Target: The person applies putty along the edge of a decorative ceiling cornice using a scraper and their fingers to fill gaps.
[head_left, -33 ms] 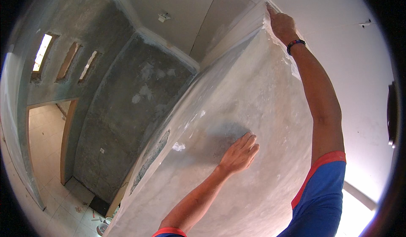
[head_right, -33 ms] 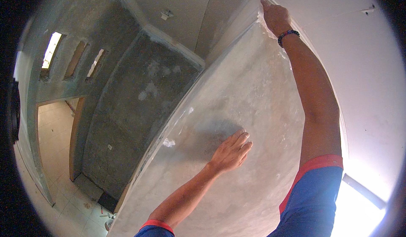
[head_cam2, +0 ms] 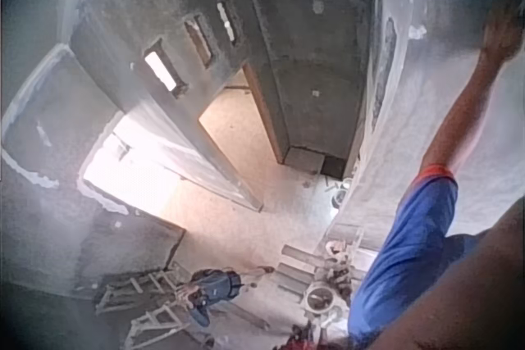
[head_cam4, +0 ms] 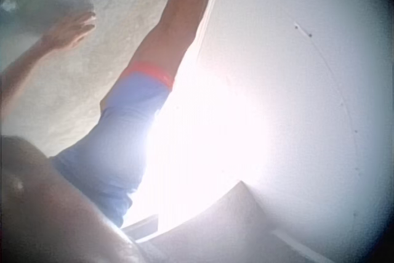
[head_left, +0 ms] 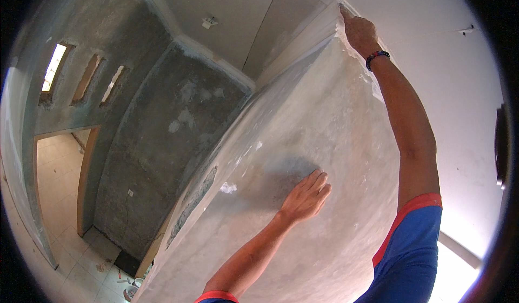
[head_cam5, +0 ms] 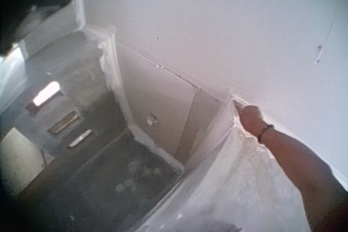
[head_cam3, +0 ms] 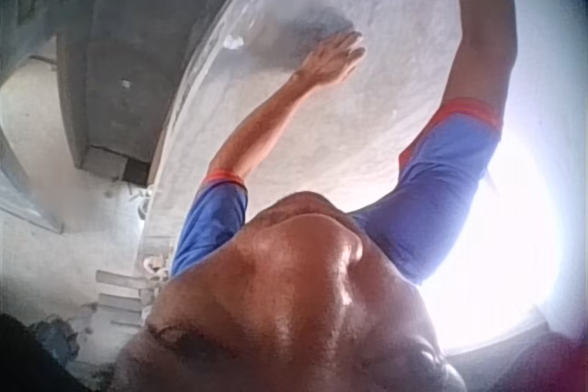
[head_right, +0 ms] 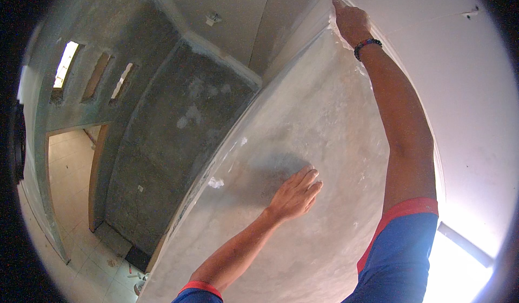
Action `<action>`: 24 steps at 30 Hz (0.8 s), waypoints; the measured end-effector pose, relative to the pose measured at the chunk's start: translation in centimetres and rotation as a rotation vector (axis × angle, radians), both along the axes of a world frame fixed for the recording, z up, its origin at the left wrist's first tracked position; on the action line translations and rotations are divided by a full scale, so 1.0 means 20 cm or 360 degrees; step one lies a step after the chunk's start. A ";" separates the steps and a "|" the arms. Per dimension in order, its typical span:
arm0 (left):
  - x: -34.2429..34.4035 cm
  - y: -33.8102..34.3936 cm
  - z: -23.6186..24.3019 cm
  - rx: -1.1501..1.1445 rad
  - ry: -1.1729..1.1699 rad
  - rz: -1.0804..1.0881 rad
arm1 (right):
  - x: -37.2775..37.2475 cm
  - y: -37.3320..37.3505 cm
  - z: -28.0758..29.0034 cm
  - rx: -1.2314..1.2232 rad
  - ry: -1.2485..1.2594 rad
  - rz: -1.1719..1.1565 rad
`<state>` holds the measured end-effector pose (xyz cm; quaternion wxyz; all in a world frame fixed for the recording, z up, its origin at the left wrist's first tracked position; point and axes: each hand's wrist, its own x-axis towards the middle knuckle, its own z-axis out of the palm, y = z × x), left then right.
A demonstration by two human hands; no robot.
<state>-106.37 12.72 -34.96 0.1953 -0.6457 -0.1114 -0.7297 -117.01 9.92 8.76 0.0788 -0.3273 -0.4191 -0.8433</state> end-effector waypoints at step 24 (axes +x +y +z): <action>0.00 -0.01 0.01 0.0041 0.0006 -0.0087 | 0.10 -0.14 0.15 -0.0344 0.0026 0.0321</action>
